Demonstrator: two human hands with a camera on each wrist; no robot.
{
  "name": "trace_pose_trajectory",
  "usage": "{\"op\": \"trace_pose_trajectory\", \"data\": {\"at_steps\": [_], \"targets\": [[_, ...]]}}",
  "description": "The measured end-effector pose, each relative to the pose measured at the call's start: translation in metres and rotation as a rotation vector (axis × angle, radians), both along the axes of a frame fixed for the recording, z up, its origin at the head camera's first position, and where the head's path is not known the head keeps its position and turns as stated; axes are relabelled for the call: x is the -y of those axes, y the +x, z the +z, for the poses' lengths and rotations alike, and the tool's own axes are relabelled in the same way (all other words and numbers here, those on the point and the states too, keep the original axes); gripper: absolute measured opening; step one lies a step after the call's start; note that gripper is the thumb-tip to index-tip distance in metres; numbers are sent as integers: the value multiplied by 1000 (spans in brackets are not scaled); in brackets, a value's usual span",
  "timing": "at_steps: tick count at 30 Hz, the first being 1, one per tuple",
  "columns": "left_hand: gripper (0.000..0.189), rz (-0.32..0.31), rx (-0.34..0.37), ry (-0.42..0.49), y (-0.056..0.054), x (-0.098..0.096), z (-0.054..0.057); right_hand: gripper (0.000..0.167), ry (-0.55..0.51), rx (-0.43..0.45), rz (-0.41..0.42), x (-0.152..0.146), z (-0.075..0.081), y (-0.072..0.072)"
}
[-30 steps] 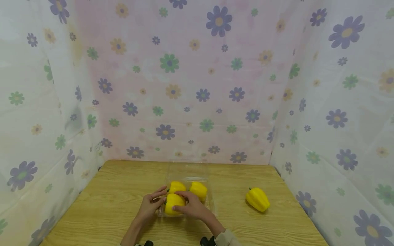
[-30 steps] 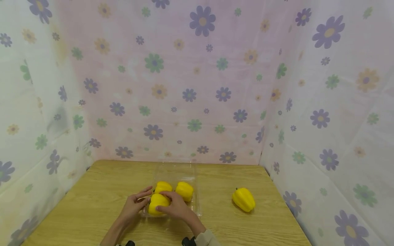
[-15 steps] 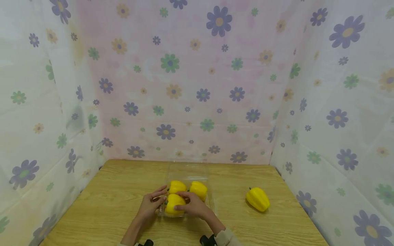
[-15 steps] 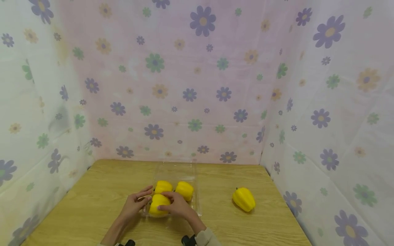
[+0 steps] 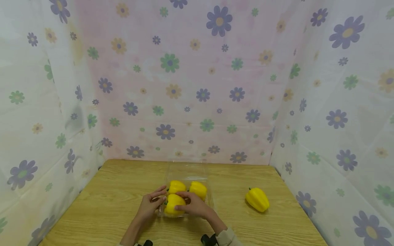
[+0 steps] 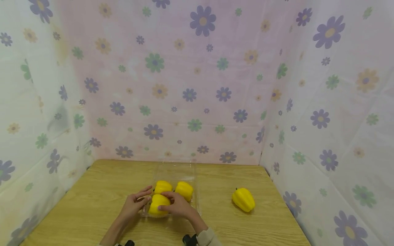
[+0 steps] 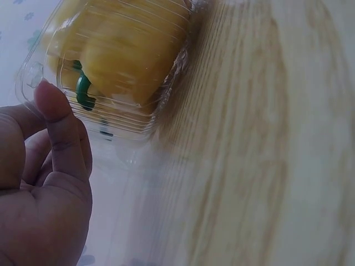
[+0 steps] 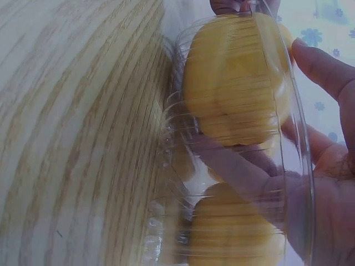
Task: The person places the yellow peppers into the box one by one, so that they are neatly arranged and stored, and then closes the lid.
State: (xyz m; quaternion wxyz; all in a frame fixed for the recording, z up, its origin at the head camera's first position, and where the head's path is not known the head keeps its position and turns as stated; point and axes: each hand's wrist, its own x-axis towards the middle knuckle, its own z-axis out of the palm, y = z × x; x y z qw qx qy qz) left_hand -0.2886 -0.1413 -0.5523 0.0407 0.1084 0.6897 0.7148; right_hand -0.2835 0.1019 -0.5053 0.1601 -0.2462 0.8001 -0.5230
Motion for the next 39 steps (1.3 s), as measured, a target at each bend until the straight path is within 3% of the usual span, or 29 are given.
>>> {"op": "trace_pose_trajectory", "data": {"at_steps": [7,15,27,39], "targets": [[48,-4,-28,-6,1,-1,0,55,-24,3,17,-3,0,0],[47,20,10,14,-1,-2,0,55,-42,-32,24,-10,5,1],[46,24,16,40,0,-3,-2,54,-40,-59,-49,-30,15,5],[45,34,18,41,-1,-2,-2,46,-96,-183,-88,-50,21,5]]}}
